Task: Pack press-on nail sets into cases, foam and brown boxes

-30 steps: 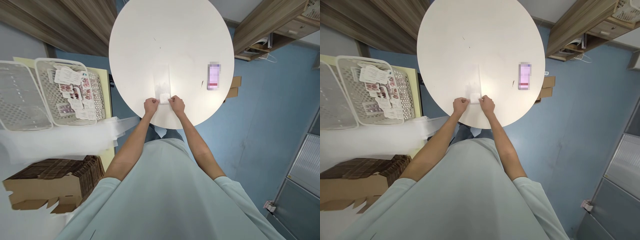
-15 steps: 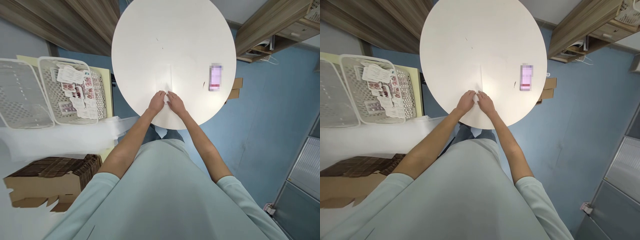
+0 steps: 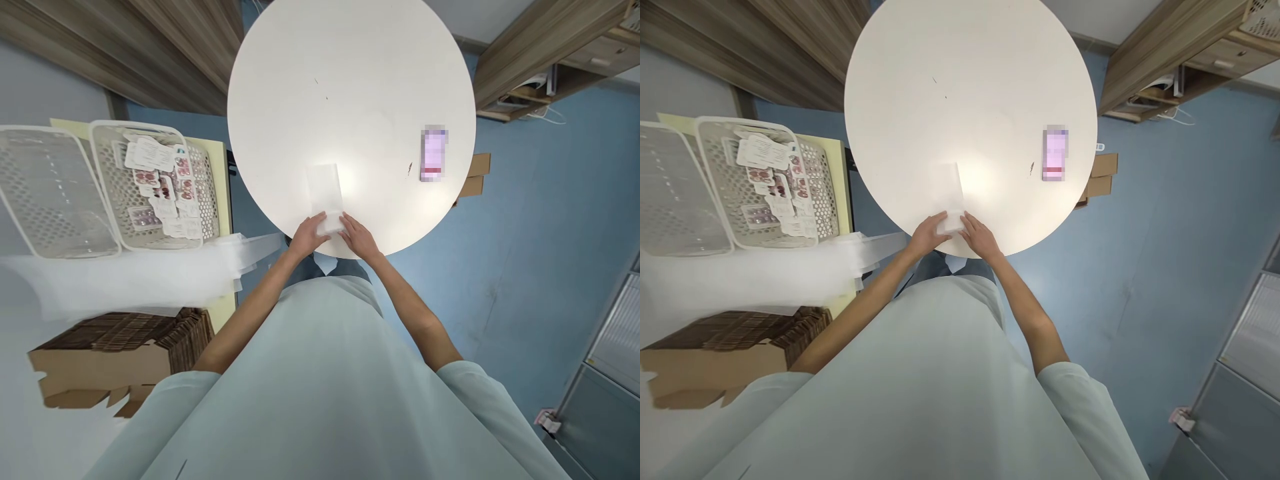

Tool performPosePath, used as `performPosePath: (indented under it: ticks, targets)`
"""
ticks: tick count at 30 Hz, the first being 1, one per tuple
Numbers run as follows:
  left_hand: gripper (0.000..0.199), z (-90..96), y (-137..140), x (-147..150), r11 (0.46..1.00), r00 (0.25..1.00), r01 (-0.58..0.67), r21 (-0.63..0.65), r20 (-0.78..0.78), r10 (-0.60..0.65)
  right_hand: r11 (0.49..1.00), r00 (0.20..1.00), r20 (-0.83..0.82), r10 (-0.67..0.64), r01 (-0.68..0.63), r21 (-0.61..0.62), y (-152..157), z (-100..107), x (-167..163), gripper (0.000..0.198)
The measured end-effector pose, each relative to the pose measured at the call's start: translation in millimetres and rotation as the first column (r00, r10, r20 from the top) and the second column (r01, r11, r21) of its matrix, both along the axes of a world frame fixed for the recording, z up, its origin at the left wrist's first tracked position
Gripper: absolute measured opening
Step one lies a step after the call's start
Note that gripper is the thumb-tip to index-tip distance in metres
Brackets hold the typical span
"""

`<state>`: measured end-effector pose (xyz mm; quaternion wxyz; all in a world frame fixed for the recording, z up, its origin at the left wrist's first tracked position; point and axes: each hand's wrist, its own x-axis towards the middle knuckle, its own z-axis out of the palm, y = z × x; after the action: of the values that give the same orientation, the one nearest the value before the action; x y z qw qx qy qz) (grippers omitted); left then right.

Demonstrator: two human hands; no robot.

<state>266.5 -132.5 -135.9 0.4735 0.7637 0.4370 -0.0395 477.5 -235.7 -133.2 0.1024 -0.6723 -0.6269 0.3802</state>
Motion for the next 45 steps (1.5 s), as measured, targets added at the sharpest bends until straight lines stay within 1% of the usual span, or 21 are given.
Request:
performPosePath:
  ticks: [3,6,9,11,15,17,18,20,21,22,23,25,27,30,33,36,38,40,42,45]
  targets:
    - [0.058,4.1,0.8,4.8,0.989,0.989,-0.145,-0.026,-0.008,0.145,0.999,0.999,0.009,-0.053,0.053,-0.007,9.0,10.6,1.2,0.055]
    - [0.041,7.2,8.3,15.4,0.959,0.959,-0.281,-0.030,-0.041,0.279,0.994,0.994,0.025,-0.107,0.108,-0.032,29.1,17.0,2.0,0.051]
    - [0.027,5.8,19.1,25.3,0.917,0.907,-0.399,0.003,-0.150,0.394,0.983,0.986,0.055,-0.160,0.164,-0.079,52.0,16.6,2.6,0.047]
    - [0.023,2.6,26.7,31.0,0.897,0.870,-0.440,0.038,-0.227,0.437,0.971,0.978,0.070,-0.198,0.206,-0.118,65.9,13.3,3.1,0.042]
    - [0.023,-4.0,39.2,42.0,0.885,0.840,-0.465,0.024,-0.302,0.450,0.924,0.945,0.094,-0.314,0.327,-0.197,86.7,7.2,2.3,0.033]
    - [0.025,-5.8,42.5,46.8,0.865,0.818,-0.500,0.049,-0.303,0.489,0.904,0.926,0.130,-0.354,0.374,-0.208,93.6,7.2,0.2,0.029]
    - [0.034,-6.2,43.5,48.9,0.853,0.810,-0.514,0.086,-0.278,0.516,0.905,0.922,0.152,-0.356,0.381,-0.189,96.4,8.0,-1.3,0.029]
    - [0.061,-6.5,44.9,52.4,0.845,0.825,-0.503,0.180,-0.191,0.532,0.935,0.931,0.183,-0.316,0.338,-0.105,101.7,10.3,-4.3,0.031]
    - [0.070,-6.5,45.7,53.8,0.855,0.851,-0.469,0.220,-0.144,0.504,0.957,0.945,0.183,-0.272,0.286,-0.055,104.2,11.3,-5.6,0.034]
    - [0.073,-6.5,46.8,54.9,0.875,0.886,-0.417,0.247,-0.105,0.452,0.975,0.961,0.172,-0.215,0.220,-0.012,106.7,11.9,-6.4,0.037]
    - [0.071,-6.6,48.2,55.6,0.900,0.921,-0.351,0.259,-0.075,0.381,0.989,0.977,0.153,-0.151,0.150,0.016,109.1,12.0,-6.5,0.040]
    - [0.059,-7.4,52.0,55.6,0.946,0.972,-0.211,0.246,-0.047,0.229,0.999,0.993,0.110,-0.032,0.029,0.028,112.8,10.8,-4.7,0.045]
    - [0.053,-8.9,55.5,53.1,0.971,0.993,-0.098,0.220,-0.043,0.110,0.999,0.995,0.094,0.045,-0.047,0.011,113.2,8.4,-0.7,0.050]
    - [0.056,-10.9,54.0,43.6,0.977,0.999,-0.007,0.211,-0.046,0.017,0.992,0.987,0.106,0.122,-0.122,-0.002,103.3,5.0,4.2,0.054]
    - [0.061,-10.2,38.5,27.6,0.973,0.998,0.061,0.222,-0.012,-0.060,0.986,0.979,0.116,0.165,-0.165,-0.009,78.8,3.5,0.9,0.065]
    - [0.070,-5.5,11.7,8.6,0.965,0.987,0.155,0.210,0.008,-0.160,0.988,0.980,0.127,0.154,-0.154,-0.010,44.4,3.8,-11.7,0.064]
    - [0.074,-1.0,-7.6,-2.7,0.962,0.980,0.195,0.193,-0.015,-0.196,0.989,0.981,0.123,0.150,-0.149,-0.016,21.3,5.4,-21.8,0.062]
    - [0.075,3.6,-24.1,-10.6,0.963,0.979,0.204,0.176,-0.039,-0.200,0.988,0.981,0.114,0.155,-0.154,-0.019,2.5,8.0,-30.1,0.062]
    - [0.075,7.5,-35.2,-14.6,0.966,0.979,0.201,0.164,-0.052,-0.195,0.986,0.981,0.102,0.165,-0.163,-0.026,-9.6,10.9,-34.2,0.062]
    - [0.076,11.1,-39.2,-14.9,0.971,0.983,0.179,0.158,-0.055,-0.172,0.984,0.980,0.084,0.178,-0.177,-0.024,-14.0,12.9,-31.4,0.061]
